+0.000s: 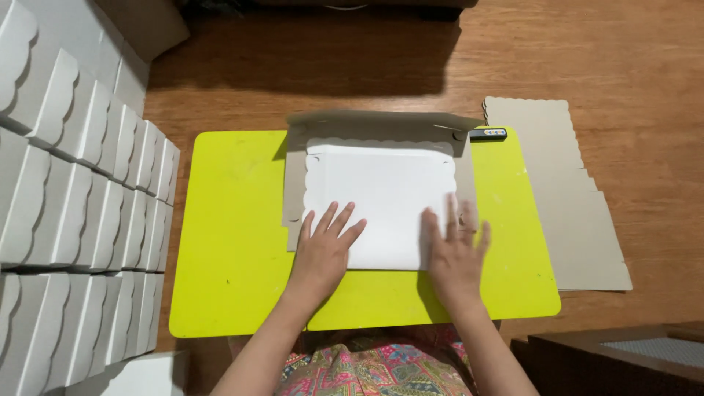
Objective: Folding cardboard sheets into boxes on a small table.
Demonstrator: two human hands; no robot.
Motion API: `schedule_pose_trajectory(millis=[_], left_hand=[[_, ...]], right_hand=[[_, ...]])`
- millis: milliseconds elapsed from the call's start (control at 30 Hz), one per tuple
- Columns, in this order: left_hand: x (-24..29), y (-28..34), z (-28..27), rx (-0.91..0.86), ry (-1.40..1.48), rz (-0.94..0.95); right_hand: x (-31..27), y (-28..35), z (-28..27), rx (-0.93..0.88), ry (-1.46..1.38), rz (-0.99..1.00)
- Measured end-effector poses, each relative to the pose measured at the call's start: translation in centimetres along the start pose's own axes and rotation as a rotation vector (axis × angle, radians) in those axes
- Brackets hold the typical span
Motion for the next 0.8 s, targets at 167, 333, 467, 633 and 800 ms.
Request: schedule_pose_trajectory(millis=[167,333,467,633,800], left_hand=[[0.4,-0.7,0.7,-0.002,-0.058,-0.086],[1.4,0.5,0.0,-0.128,-0.112,-0.071],[1.9,1.4,-0.6,-0.179,0.001,-0.104],[1.1,2.5,1.7,0.402,-0.352,0.04],[1.3,2.6,0.9,0.454,-0.372,0.051]], right_hand=[[-2.2,0.1,3.1,-0.276,-0.203,-0.111],[-3.6,0.9,2.4,-0.429,-0.221,-0.118],[-4.6,2.1,3.2,-0.488,-0.199,-0.181],[-5.7,3.1,1.5,-0.056,0.036,-0.404],[-5.7,3.0,2.4,-0.08,0.01,-0.448]])
Point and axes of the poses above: each hand's wrist, its own y-axis away from the middle knuckle, its own z-axis out of the palm, x = y × z, the point moved 10 cm from there along -y, towards the middle knuckle, and after that the axes turned 3 degrees about -z, right-handed, at the moved point
